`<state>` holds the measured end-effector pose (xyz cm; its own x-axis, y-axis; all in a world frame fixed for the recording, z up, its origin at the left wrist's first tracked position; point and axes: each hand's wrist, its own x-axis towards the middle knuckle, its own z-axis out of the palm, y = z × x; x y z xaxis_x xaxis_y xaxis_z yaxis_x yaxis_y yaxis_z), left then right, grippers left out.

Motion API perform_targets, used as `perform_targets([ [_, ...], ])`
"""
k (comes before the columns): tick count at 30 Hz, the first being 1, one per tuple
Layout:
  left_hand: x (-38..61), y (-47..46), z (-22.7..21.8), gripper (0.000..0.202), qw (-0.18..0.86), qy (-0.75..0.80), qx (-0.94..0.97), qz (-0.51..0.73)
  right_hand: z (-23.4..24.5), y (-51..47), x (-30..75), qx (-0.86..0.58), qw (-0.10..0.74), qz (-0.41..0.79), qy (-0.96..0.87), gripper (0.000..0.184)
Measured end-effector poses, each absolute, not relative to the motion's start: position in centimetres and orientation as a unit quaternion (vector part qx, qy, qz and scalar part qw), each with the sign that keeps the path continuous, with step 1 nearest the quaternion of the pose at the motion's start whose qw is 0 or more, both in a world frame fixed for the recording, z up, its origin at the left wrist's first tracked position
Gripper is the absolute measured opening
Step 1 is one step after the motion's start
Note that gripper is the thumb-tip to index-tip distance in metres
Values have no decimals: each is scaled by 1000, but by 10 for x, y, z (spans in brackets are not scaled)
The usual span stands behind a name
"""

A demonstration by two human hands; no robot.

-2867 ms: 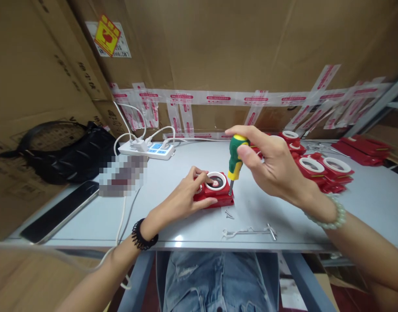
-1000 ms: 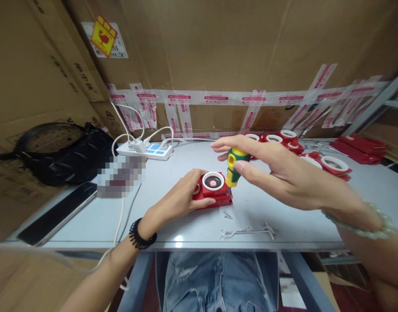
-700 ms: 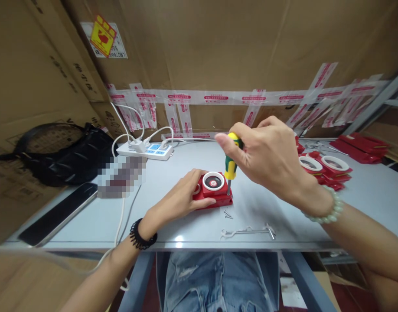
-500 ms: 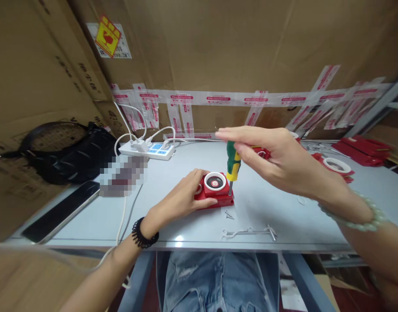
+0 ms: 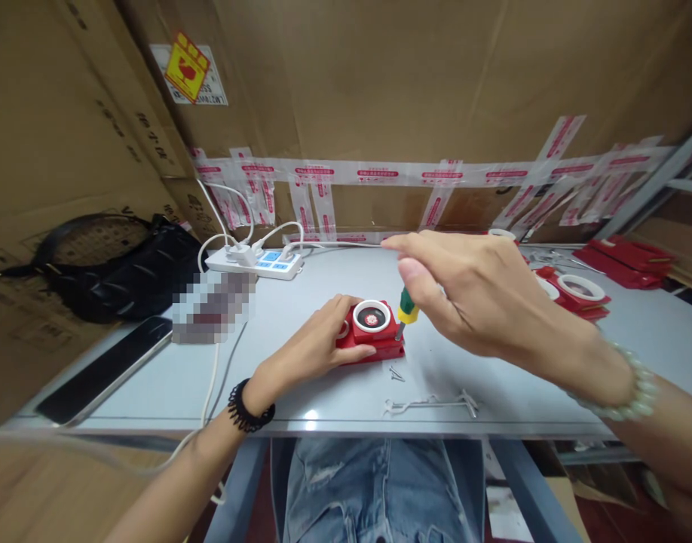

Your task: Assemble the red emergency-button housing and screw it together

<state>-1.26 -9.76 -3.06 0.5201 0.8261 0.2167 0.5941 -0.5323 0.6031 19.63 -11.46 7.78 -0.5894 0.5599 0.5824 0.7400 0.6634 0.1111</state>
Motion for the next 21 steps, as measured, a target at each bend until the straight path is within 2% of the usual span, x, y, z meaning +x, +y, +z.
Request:
perform_targets([
  [4, -13, -97, -31, 51, 223, 419, 846, 244, 88, -123, 204, -296, 218, -104, -924, 37],
  [7, -13, -96, -31, 54, 224, 415, 847, 246, 90, -118, 201, -322, 211, -98, -918, 32],
  [11, -12, -97, -30, 53, 234, 423, 844, 234, 82, -108, 183, -455, 273, -224, -817, 58],
  [13, -12, -98, -29, 52, 240, 428, 839, 233, 77, -104, 178, -483, 280, -221, -800, 59],
  [17, -13, -99, -28, 52, 243, 432, 838, 228, 77, -99, 188, -399, 282, -50, -871, 36],
  [19, -13, -98, -28, 53, 244, 433, 837, 230, 80, -98, 197, -321, 277, 56, -904, 34],
  [21, -13, -98, -29, 53, 246, 433, 835, 235, 82, -97, 204, -288, 274, 105, -912, 32],
])
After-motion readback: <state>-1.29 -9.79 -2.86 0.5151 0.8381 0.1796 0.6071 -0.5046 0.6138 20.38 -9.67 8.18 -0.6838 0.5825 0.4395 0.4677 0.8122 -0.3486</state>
